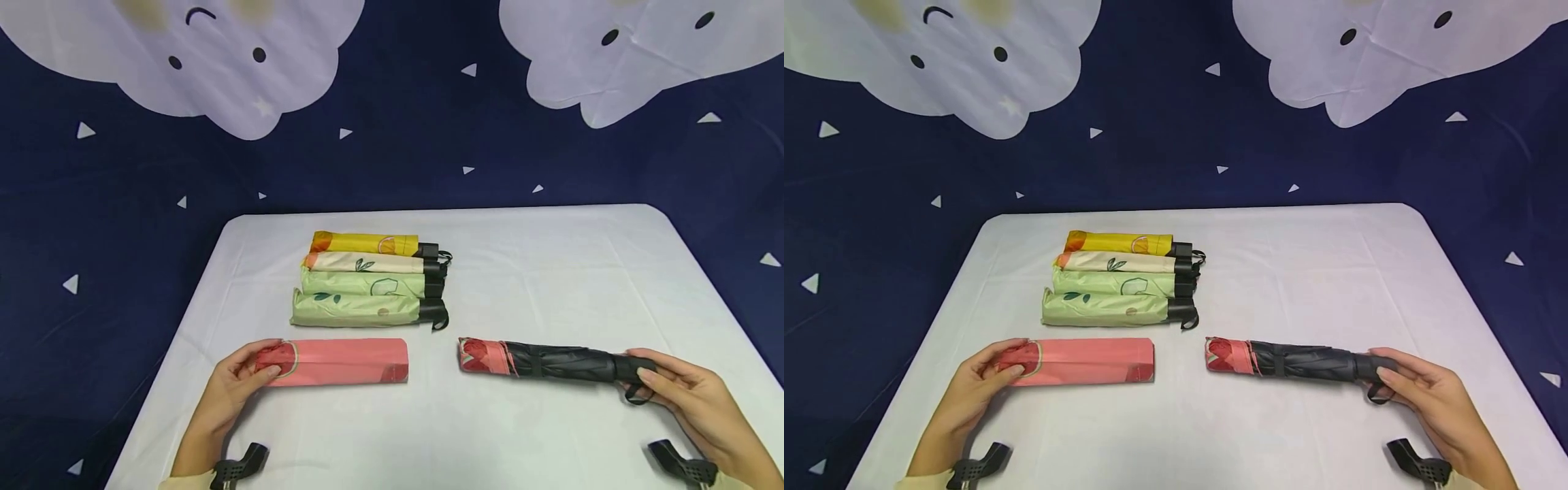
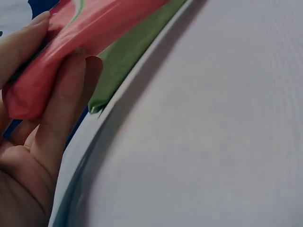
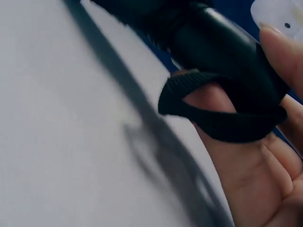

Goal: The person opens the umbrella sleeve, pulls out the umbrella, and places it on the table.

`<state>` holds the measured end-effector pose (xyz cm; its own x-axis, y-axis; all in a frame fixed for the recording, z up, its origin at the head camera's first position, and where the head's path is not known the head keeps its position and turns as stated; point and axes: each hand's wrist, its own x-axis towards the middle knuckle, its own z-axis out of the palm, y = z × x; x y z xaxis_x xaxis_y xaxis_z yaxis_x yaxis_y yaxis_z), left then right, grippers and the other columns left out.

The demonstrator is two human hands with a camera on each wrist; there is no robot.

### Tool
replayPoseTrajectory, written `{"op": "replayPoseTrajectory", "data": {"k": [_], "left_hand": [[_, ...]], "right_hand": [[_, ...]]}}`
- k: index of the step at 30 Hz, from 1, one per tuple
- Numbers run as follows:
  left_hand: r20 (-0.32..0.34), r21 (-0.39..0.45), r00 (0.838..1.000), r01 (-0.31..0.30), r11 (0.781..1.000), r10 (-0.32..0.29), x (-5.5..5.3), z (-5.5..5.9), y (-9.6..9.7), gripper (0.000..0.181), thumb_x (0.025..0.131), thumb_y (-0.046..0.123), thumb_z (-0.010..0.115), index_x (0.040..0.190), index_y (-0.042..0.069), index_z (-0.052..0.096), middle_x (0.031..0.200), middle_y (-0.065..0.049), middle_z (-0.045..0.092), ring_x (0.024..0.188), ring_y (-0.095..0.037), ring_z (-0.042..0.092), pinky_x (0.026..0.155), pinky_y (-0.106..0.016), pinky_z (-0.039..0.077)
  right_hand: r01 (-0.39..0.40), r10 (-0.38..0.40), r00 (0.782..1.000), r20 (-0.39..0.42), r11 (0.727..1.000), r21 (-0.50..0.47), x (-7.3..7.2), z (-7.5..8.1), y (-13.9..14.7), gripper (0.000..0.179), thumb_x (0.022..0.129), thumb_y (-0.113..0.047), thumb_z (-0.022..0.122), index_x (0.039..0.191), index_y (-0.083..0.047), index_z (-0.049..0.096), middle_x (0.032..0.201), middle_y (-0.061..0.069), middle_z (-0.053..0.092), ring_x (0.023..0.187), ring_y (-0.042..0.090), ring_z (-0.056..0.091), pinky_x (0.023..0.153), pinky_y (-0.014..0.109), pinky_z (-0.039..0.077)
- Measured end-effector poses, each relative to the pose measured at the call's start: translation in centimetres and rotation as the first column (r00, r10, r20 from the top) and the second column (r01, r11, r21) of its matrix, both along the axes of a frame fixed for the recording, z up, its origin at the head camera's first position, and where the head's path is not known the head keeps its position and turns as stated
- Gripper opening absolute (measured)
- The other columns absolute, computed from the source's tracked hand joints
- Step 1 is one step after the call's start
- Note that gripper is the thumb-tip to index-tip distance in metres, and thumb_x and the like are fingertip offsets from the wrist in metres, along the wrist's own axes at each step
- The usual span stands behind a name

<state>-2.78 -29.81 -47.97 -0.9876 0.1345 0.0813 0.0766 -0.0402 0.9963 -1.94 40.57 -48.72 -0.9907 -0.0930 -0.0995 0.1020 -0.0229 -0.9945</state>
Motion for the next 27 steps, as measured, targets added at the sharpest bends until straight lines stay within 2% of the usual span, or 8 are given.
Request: {"op": "replayPoseTrajectory", "data": {"k": [3,7,10,14,17,20,22,27], "left_hand": [[0.011,-0.057,1.000,-0.009,0.998,0.010,0.2,-0.3,0.0,0.048,0.089,-0.016,0.069,0.135,-0.011,0.056,0.120,-0.006,0.070,0.104,-0.008,0.068,0.079,-0.020,0.058],[-0.015,-0.194,0.999,-0.032,0.981,0.030,0.4,-0.4,0.3,0.047,0.088,-0.009,0.075,0.133,-0.007,0.061,0.123,-0.007,0.069,0.104,-0.008,0.067,0.079,-0.020,0.058],[-0.066,-0.309,0.996,-0.074,0.948,0.056,0.4,-0.4,0.5,0.046,0.086,-0.004,0.079,0.131,0.001,0.066,0.126,-0.008,0.068,0.108,-0.008,0.065,0.085,-0.017,0.055],[-0.148,-0.412,0.987,-0.113,0.904,0.056,0.3,-0.3,0.7,0.047,0.085,-0.001,0.082,0.129,0.008,0.068,0.129,-0.010,0.067,0.120,-0.006,0.060,0.098,-0.014,0.048],[-0.182,-0.444,0.983,-0.116,0.888,0.037,0.0,-0.3,0.9,0.048,0.084,-0.001,0.083,0.129,0.009,0.069,0.130,-0.009,0.067,0.125,-0.006,0.058,0.103,-0.015,0.045],[-0.203,-0.461,0.979,-0.120,0.879,0.027,-0.1,-0.3,1.1,0.049,0.083,-0.001,0.084,0.128,0.009,0.070,0.130,-0.008,0.067,0.126,-0.005,0.057,0.103,-0.015,0.044],[-0.231,-0.482,0.973,-0.141,0.864,0.030,-0.1,-0.4,1.2,0.050,0.081,-0.001,0.085,0.128,0.009,0.070,0.130,-0.008,0.067,0.126,-0.003,0.056,0.104,-0.014,0.043],[-0.269,-0.513,0.962,-0.183,0.839,0.045,-0.2,-0.6,1.6,0.052,0.079,0.000,0.087,0.128,0.010,0.071,0.131,-0.007,0.067,0.128,0.001,0.053,0.106,-0.012,0.039]], "right_hand": [[-0.016,0.016,1.000,0.006,0.999,0.030,-0.2,-0.2,0.1,0.037,0.101,0.010,0.056,0.136,0.003,0.062,0.126,-0.004,0.070,0.103,0.012,0.071,0.082,0.024,0.059],[-0.047,0.054,0.998,-0.037,0.985,0.167,-0.4,-0.5,0.1,0.042,0.099,0.009,0.059,0.140,0.011,0.054,0.131,-0.006,0.068,0.120,0.000,0.061,0.092,0.016,0.052],[-0.042,0.061,0.996,-0.064,0.963,0.267,-0.8,-0.5,-0.1,0.047,0.097,0.008,0.063,0.142,0.012,0.050,0.135,-0.003,0.067,0.123,0.001,0.059,0.094,0.015,0.050],[0.014,0.032,0.994,-0.106,0.913,0.407,-1.0,-0.2,-0.6,0.051,0.096,0.001,0.070,0.143,0.008,0.053,0.137,-0.001,0.065,0.123,0.000,0.059,0.093,0.016,0.051],[0.069,-0.018,0.994,-0.105,0.857,0.511,-1.0,0.0,-1.0,0.052,0.094,-0.009,0.075,0.142,0.002,0.057,0.137,-0.005,0.065,0.122,-0.008,0.056,0.091,0.010,0.048],[0.092,-0.055,0.995,-0.084,0.836,0.542,-0.9,0.0,-1.1,0.055,0.093,-0.015,0.078,0.142,-0.001,0.059,0.136,-0.006,0.065,0.121,-0.012,0.054,0.092,0.005,0.044],[0.102,-0.067,0.994,-0.082,0.826,0.555,-0.9,0.1,-1.2,0.056,0.092,-0.017,0.079,0.143,-0.003,0.059,0.137,-0.006,0.065,0.120,-0.014,0.053,0.092,0.004,0.042],[0.131,-0.093,0.991,-0.096,0.822,0.554,-0.7,0.1,-1.4,0.059,0.092,-0.016,0.079,0.144,-0.001,0.057,0.137,-0.009,0.062,0.117,-0.013,0.055,0.089,0.007,0.046]]}}
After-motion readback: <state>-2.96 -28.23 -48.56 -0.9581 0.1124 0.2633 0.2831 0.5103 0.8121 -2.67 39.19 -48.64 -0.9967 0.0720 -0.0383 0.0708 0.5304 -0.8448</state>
